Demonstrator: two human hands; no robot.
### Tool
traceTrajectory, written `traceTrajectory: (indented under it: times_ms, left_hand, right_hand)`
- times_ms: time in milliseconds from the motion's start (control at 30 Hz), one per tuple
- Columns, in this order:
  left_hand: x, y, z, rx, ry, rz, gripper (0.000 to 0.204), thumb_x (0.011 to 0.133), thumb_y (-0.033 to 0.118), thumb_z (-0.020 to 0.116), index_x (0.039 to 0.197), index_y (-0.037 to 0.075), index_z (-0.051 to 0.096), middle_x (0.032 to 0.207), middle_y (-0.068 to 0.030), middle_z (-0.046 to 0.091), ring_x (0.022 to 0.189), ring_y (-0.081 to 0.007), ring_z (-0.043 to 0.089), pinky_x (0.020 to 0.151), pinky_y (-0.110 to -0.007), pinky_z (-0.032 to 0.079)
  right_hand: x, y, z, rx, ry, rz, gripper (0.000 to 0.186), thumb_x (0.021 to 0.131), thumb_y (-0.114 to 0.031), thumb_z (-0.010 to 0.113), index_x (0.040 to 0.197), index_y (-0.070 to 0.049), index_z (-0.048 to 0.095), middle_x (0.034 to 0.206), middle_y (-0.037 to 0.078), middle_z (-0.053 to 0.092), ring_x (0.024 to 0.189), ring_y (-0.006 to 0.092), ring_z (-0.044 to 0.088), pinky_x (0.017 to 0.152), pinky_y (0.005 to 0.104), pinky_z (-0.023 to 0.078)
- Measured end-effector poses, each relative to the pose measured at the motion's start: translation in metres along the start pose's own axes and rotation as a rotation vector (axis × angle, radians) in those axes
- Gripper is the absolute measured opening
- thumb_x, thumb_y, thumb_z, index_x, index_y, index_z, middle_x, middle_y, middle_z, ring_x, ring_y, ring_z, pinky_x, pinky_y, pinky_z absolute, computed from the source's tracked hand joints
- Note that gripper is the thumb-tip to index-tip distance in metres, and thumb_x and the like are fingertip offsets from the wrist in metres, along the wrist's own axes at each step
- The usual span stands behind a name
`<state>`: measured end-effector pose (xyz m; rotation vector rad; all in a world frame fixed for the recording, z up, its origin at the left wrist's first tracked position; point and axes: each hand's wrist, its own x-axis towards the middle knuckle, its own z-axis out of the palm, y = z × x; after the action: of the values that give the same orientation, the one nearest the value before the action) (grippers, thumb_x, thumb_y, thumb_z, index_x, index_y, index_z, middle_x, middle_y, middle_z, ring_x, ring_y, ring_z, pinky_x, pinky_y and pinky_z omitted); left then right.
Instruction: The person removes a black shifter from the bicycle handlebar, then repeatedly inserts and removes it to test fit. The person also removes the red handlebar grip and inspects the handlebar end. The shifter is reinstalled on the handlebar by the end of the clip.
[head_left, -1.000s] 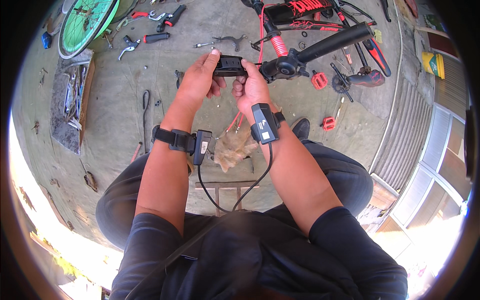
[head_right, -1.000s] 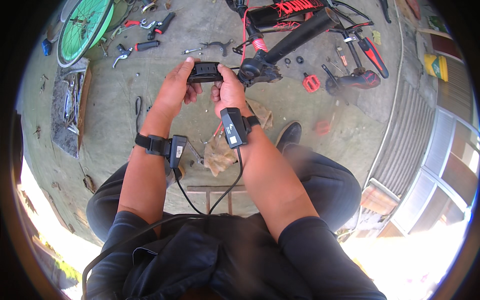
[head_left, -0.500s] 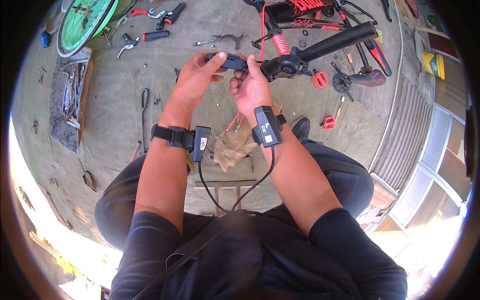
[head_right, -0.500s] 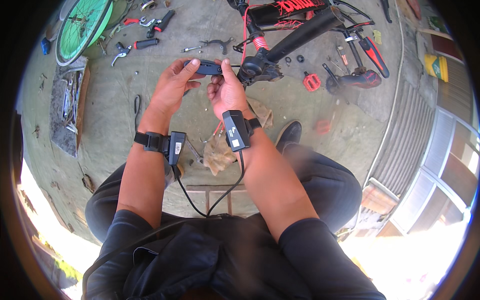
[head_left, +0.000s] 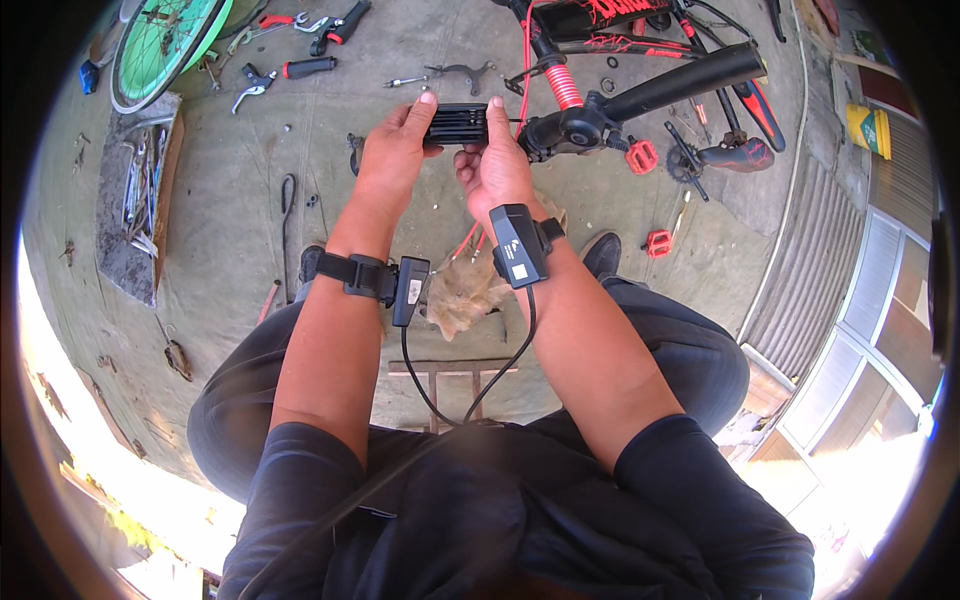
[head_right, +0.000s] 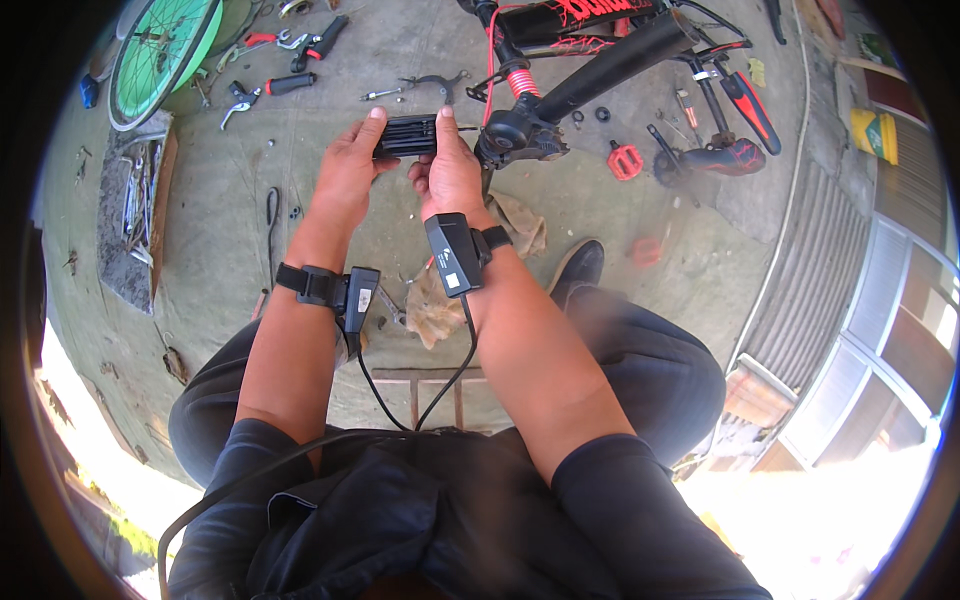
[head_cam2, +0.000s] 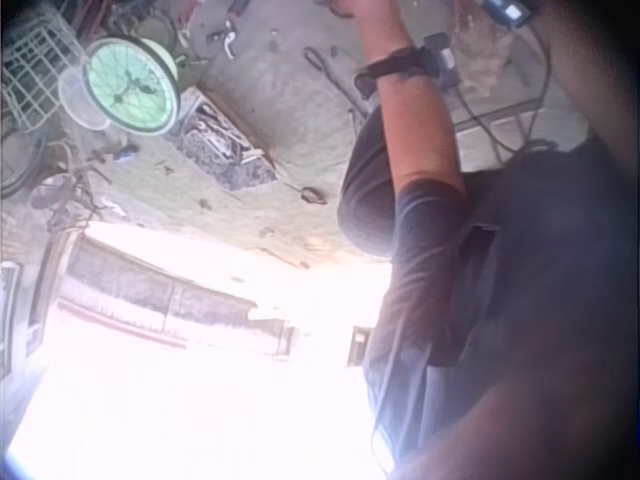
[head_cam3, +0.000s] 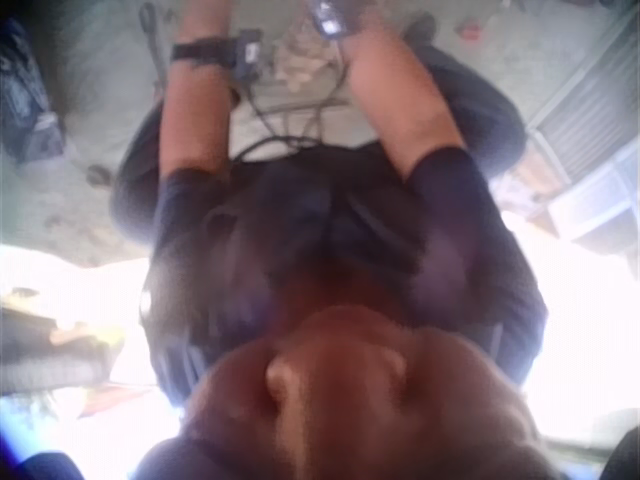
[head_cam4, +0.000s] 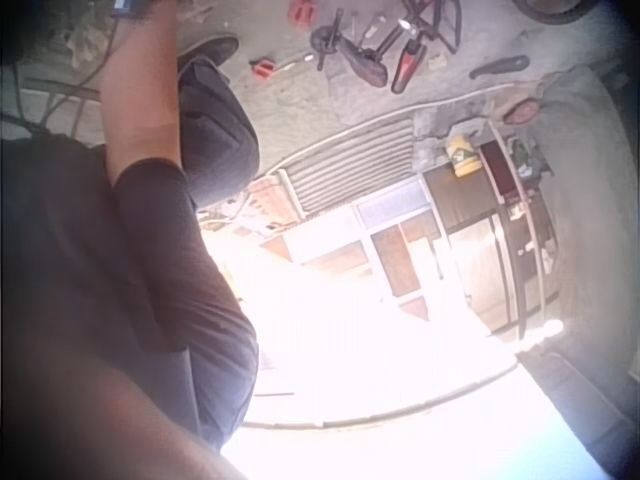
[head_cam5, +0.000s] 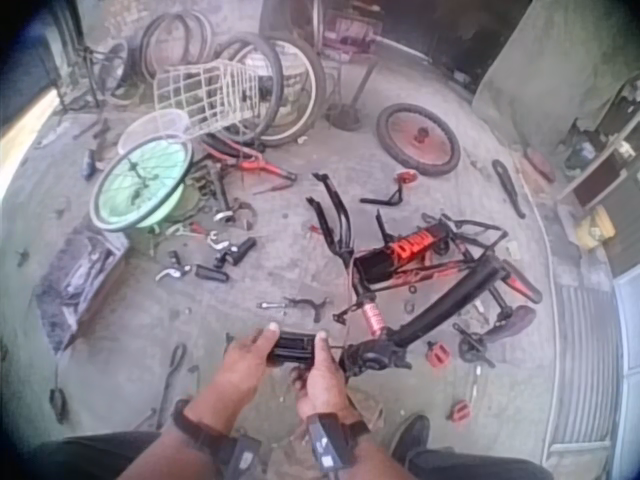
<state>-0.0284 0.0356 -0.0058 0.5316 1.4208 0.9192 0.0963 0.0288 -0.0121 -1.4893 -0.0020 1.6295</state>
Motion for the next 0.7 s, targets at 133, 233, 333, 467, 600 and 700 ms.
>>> traceTrajectory:
  times_ms: [133, 233, 333, 467, 600, 700]
  left_hand:
    - [0.001, -0.008, 0.001, -0.152, -0.035, 0.089, 0.030, 0.104, 0.033, 0.056, 0.113, 0.006, 0.066, 0.095, -0.0036, 0.069, 0.079, -0.0100, 0.062, 0.065, -0.026, 0.051]
    - [0.005, -0.009, -0.008, -0.092, -0.090, 0.065, 0.027, 0.104, 0.029, 0.056, 0.115, 0.006, 0.065, 0.096, -0.0029, 0.069, 0.079, -0.0098, 0.063, 0.066, -0.025, 0.051]
    - [0.006, -0.012, -0.013, -0.113, -0.125, 0.030, 0.027, 0.103, 0.028, 0.057, 0.115, 0.006, 0.066, 0.097, -0.0025, 0.068, 0.080, -0.0099, 0.063, 0.066, -0.025, 0.051]
    - [0.006, -0.015, -0.015, -0.146, -0.160, 0.078, 0.024, 0.102, 0.025, 0.060, 0.114, 0.005, 0.066, 0.099, -0.0017, 0.068, 0.086, -0.0096, 0.063, 0.074, -0.027, 0.050]
    - [0.006, -0.013, -0.016, -0.073, -0.208, 0.166, 0.024, 0.098, 0.017, 0.065, 0.117, 0.003, 0.065, 0.102, -0.0010, 0.067, 0.094, -0.0098, 0.060, 0.084, -0.027, 0.047]
    - [0.004, -0.011, -0.017, 0.003, -0.232, 0.207, 0.028, 0.094, 0.014, 0.069, 0.119, 0.003, 0.065, 0.103, -0.0014, 0.066, 0.095, -0.0102, 0.058, 0.083, -0.026, 0.045]
  right_hand:
    - [0.002, 0.000, 0.001, -0.009, -0.022, -0.013, 0.039, 0.095, -0.051, 0.064, 0.087, -0.014, 0.059, 0.066, -0.001, 0.054, 0.048, 0.0109, 0.051, 0.043, 0.0245, 0.036]
    - [0.001, 0.001, -0.001, -0.014, -0.102, -0.035, 0.035, 0.097, -0.048, 0.064, 0.092, -0.013, 0.059, 0.069, 0.000, 0.059, 0.050, 0.0109, 0.053, 0.045, 0.0243, 0.038]
    - [0.000, 0.002, -0.003, -0.024, -0.158, -0.033, 0.031, 0.098, -0.045, 0.063, 0.100, -0.014, 0.060, 0.076, -0.001, 0.063, 0.056, 0.0117, 0.056, 0.049, 0.0245, 0.040]
    - [-0.002, 0.001, -0.008, -0.021, -0.185, -0.011, 0.030, 0.097, -0.045, 0.065, 0.106, -0.017, 0.061, 0.090, -0.002, 0.065, 0.073, 0.0140, 0.060, 0.060, 0.0278, 0.042]
    - [-0.004, -0.001, -0.013, -0.017, -0.175, 0.017, 0.029, 0.096, -0.046, 0.066, 0.106, -0.019, 0.061, 0.099, -0.003, 0.066, 0.087, 0.0157, 0.060, 0.071, 0.0328, 0.042]
    - [-0.005, -0.001, -0.015, -0.010, -0.196, 0.026, 0.026, 0.096, -0.043, 0.067, 0.104, -0.019, 0.061, 0.099, -0.003, 0.064, 0.089, 0.0158, 0.060, 0.075, 0.0347, 0.043]
